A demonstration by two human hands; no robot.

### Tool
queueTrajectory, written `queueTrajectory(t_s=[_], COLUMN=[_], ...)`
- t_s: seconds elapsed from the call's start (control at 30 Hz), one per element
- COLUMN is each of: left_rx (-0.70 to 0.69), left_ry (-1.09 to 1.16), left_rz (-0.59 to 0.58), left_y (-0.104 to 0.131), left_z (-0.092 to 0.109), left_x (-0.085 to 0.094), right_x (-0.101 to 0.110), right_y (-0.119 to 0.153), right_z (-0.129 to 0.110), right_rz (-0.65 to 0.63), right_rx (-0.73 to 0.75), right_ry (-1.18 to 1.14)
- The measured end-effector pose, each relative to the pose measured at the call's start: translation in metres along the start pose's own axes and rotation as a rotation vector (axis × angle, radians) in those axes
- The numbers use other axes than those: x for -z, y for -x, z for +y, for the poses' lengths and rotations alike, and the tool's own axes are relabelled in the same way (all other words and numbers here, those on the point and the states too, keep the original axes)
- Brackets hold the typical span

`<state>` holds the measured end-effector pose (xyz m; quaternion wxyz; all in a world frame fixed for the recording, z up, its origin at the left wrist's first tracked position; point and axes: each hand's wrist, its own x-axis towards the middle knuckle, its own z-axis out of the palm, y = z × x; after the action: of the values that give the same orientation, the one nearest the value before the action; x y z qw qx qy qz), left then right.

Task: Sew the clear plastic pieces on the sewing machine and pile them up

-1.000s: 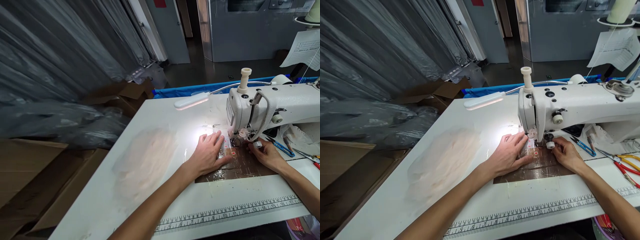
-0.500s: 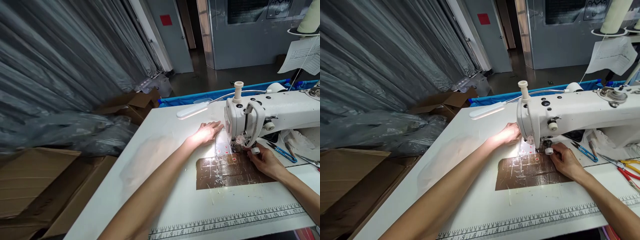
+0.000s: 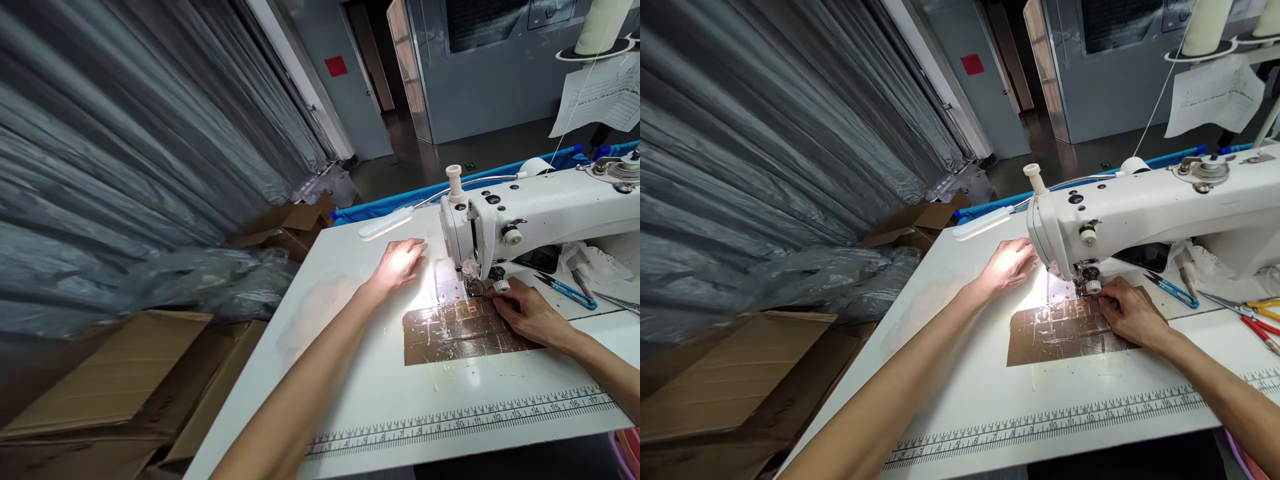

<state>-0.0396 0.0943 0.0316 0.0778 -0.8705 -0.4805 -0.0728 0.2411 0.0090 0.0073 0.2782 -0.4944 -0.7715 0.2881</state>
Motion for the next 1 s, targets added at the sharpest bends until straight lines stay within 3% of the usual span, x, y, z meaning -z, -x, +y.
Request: queueTrajectory(t_s=[0.17,0.33,0.43,0.57,0.73,0.87,1.0], left_rx=[-0.063,0.025,0.027,-0.121,-0.258,-0.235,-0.145], left_ry=[-0.069,-0.086,0.059,0.296,0.264,0.222,0.362], left_rz=[-0.172,-0.376,-0.338,-0.186,-0.220,-0.220,-0.194], left_y=[0.030,0.051,0.048,0.026,0.004,0.004,0.009], left_z=[0.023,0.039,0.038,0.038,0.039,0.035,0.033], left_x=[0.010,0.044,0.056,0.037,0.006,0.004,0.008], right_x=[0.004,0.024,0.039,0.052,0.057,0.057,0.055], right_y=[0.000,0.009,0.020,0.032,0.042,0.046,0.043], right_z=[-0.004,-0.009,0.001,0.024,0.042,0.048,0.051], right_rz=[-0.012,-0.070,0.035,0.196,0.248,0.210,0.197], right_rx=[0.004,0.091,0.160,0.134,0.151,0.156,0.136], right_ry=[0.016,0.019,0.114,0.316,0.609,0.781,0.793])
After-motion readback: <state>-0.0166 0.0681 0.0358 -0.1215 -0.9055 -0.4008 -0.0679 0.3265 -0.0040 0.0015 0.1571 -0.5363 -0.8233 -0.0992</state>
